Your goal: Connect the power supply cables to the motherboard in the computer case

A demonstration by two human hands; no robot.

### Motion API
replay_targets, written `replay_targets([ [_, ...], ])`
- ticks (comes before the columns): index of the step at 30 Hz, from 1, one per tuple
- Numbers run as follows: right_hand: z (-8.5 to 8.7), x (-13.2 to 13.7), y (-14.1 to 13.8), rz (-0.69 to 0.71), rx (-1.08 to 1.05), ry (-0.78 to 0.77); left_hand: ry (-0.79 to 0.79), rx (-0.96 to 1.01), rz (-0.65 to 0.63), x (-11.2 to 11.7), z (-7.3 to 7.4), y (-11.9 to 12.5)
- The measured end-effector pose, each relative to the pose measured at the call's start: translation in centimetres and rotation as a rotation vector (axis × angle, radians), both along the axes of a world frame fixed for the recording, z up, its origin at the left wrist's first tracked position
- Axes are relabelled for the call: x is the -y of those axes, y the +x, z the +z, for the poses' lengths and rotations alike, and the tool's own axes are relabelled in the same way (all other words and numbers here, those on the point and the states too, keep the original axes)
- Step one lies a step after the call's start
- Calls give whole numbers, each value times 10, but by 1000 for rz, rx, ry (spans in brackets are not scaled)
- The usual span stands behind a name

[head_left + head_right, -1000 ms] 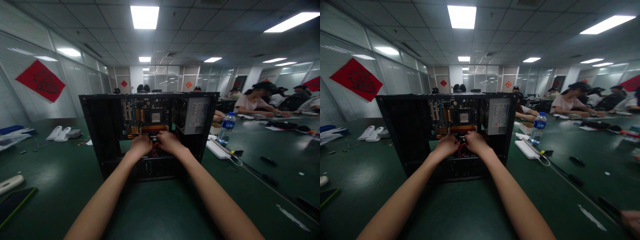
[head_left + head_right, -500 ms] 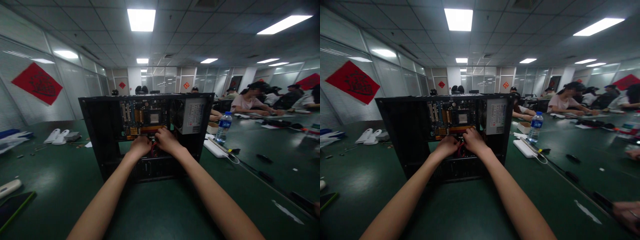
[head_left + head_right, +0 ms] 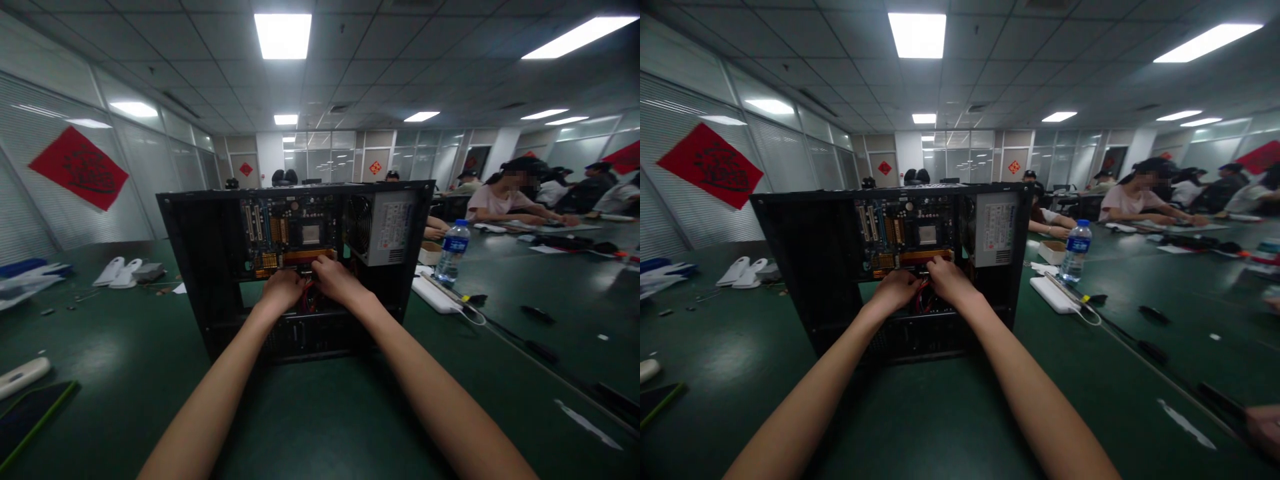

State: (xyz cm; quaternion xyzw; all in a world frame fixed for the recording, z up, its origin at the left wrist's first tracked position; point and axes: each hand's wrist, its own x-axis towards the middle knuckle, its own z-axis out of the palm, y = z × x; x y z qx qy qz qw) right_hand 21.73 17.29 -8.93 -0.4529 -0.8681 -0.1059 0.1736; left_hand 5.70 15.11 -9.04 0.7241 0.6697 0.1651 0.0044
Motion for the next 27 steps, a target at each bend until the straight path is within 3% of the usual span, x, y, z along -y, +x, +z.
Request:
replay_targets([
  [11,0,4,-5,-69,14,23,87,89,34,6,-3,2],
  [17,3,10,-6,-79,-7,50,134,95,-84,2,-4,-2],
  [20,3,9,-6,-66,-22,30,181,128,-67,5,-1,-2],
  [27,3,8,-4,-48,-48,2,103,108,-93,7,2,-4],
])
